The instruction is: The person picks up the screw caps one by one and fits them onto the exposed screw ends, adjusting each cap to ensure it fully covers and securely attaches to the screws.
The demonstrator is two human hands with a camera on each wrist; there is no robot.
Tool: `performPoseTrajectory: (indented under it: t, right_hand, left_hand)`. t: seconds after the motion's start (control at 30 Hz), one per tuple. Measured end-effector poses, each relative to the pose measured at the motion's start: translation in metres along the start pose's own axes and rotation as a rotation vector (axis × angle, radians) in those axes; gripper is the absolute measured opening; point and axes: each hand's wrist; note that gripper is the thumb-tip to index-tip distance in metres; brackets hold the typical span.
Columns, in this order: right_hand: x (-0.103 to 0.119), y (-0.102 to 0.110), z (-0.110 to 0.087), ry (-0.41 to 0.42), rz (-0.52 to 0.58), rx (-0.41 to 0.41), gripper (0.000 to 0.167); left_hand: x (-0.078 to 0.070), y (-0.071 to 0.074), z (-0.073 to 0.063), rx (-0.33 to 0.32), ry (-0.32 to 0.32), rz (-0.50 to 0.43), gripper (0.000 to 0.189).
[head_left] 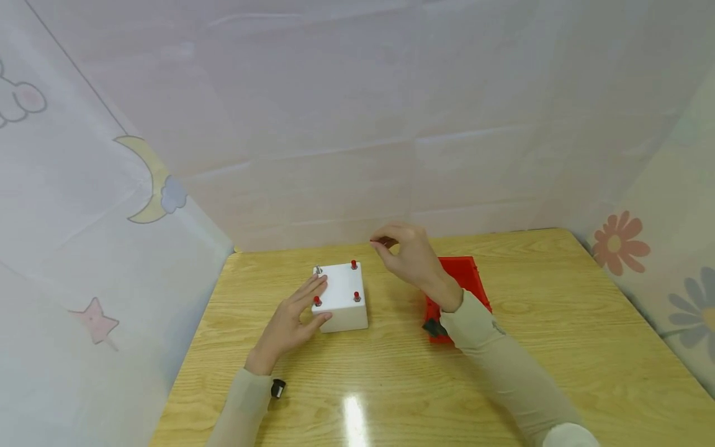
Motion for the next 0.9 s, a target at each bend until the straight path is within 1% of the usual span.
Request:
performPoseTrajectory:
  t: [0.2, 0.33, 0.47, 0.9]
  right_hand:
    - [0.002, -0.003, 0.002, 0.004, -0.008, 0.015, 0.005]
    - [0.002, -0.006, 0.003, 0.014, -0.013, 0.026, 0.005]
    - [0.003, -0.007, 0.004, 0.018, -0.013, 0.033, 0.006]
    - [0.009, -0.016, 0.008, 0.037, 0.004, 0.032, 0.005]
  left_hand:
    - [0.0, 0.0, 0.0, 0.0, 0.002, -0.003, 0.069]
    - [-0.001, 0.0, 0.0, 0.009, 0.023, -0.011, 0.069]
    - [0.0, 0.0, 0.0, 0.013, 0.031, -0.008, 0.07]
    - [0.0, 0.0, 0.0, 0.002, 0.008, -0.012, 0.071]
Point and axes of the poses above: each hand's wrist, its own z-axis towards the middle knuckle, its own y-axis out of the back of the hand, x = y × z, and after that the axes turned 13 degrees about -z, right-handed
